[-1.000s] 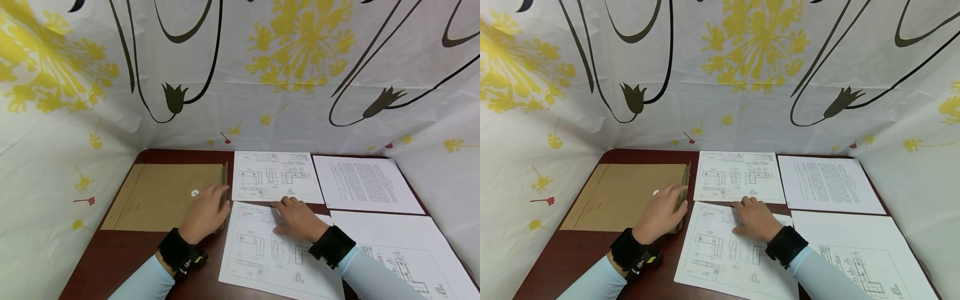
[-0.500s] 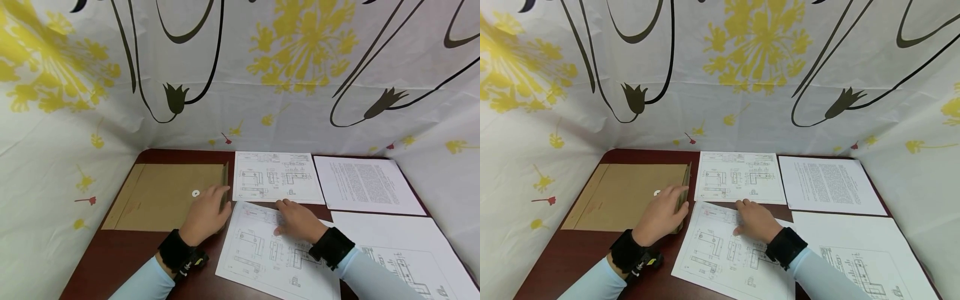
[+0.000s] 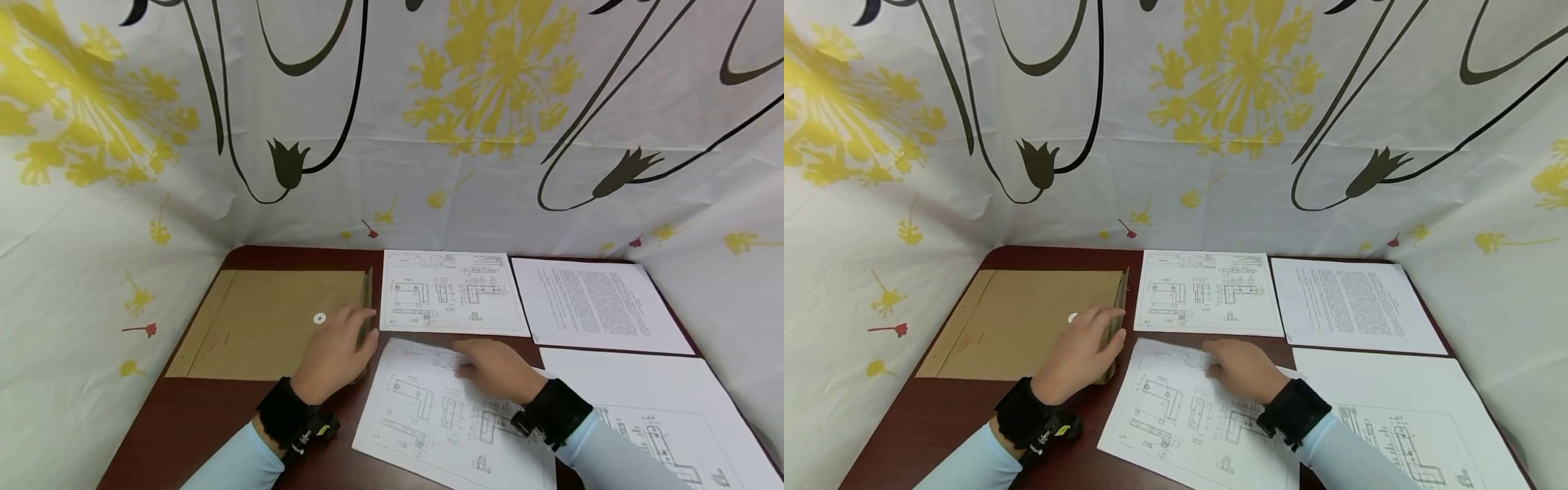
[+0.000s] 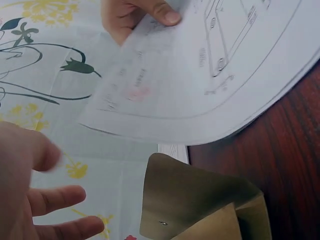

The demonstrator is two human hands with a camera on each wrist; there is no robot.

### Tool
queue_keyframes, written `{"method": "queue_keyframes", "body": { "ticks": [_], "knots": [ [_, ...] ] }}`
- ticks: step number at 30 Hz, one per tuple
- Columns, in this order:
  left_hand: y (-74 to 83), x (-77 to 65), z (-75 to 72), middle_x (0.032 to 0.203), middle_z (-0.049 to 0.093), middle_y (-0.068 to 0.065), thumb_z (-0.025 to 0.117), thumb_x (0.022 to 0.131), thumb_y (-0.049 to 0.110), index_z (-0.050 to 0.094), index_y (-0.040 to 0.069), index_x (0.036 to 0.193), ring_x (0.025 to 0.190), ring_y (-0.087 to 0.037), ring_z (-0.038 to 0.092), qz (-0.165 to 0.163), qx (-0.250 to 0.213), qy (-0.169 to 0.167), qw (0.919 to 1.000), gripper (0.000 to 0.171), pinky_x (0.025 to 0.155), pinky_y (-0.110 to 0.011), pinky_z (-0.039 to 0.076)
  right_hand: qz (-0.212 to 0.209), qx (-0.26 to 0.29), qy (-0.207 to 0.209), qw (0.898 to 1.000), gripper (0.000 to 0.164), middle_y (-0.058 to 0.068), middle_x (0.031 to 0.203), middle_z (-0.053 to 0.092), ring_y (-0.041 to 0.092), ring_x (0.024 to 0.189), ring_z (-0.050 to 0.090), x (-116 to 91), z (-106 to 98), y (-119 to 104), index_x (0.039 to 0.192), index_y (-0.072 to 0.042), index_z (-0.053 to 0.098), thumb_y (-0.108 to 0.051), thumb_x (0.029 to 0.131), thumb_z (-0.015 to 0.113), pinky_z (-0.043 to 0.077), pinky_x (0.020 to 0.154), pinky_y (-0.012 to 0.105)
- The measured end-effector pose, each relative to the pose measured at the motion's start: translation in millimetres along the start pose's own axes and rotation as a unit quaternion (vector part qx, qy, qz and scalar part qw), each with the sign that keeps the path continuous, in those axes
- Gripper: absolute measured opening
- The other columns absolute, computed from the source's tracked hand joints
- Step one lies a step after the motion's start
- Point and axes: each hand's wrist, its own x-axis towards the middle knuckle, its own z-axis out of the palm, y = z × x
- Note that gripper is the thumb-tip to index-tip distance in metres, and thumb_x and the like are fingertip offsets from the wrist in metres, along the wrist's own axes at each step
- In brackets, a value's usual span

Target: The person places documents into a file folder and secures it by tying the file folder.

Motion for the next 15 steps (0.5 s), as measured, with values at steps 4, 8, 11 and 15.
{"method": "queue_keyframes", "body": {
  "ticks": [4,8,11,15],
  "knots": [
    [0.1,0.5,0.1,0.129,0.063,-0.009,0.046,0.104,0.044,0.066,0.011,0.127,0.122,-0.029,0.058,0.007,-0.015,0.001,0.9999,0.045,0.094,-0.045,0.052,0.015,0.055,-0.003,0.998,0.025,-0.017,0.085,0.062,0.001,0.072,0.054,-5.9,-7.7,4.7,0.111,-0.023,0.063,-0.024,0.089,0.076,0.046,0.068,0.026],
    [1.2,1.4,-1.1,0.128,0.064,-0.008,0.038,0.106,0.049,0.067,0.011,0.125,0.123,-0.028,0.058,0.011,-0.028,0.002,0.9996,0.052,0.098,-0.045,0.050,0.039,0.146,-0.009,0.988,0.044,-0.014,0.102,0.068,-0.002,0.079,0.061,-12.8,-18.6,10.3,0.133,-0.019,0.059,-0.023,0.092,0.073,0.050,0.070,0.025],
    [2.5,2.3,-2.7,0.126,0.064,-0.007,0.034,0.106,0.051,0.068,0.011,0.124,0.122,-0.027,0.058,0.012,-0.041,0.010,0.9990,0.054,0.099,-0.045,0.049,0.048,0.228,-0.014,0.972,0.043,-0.007,0.106,0.070,0.004,0.080,0.067,-18.0,-27.0,15.2,0.134,-0.015,0.057,-0.021,0.094,0.070,0.054,0.068,0.027],
    [1.8,3.9,-3.0,0.122,0.066,-0.004,0.034,0.108,0.047,0.069,0.011,0.120,0.118,-0.023,0.059,0.018,-0.070,0.025,0.9970,0.052,0.098,-0.043,0.049,0.050,0.306,-0.007,0.951,0.038,-0.001,0.103,0.070,0.014,0.075,0.070,-23.5,-36.0,24.0,0.131,-0.013,0.057,-0.021,0.096,0.068,0.056,0.064,0.031]
  ]
}}
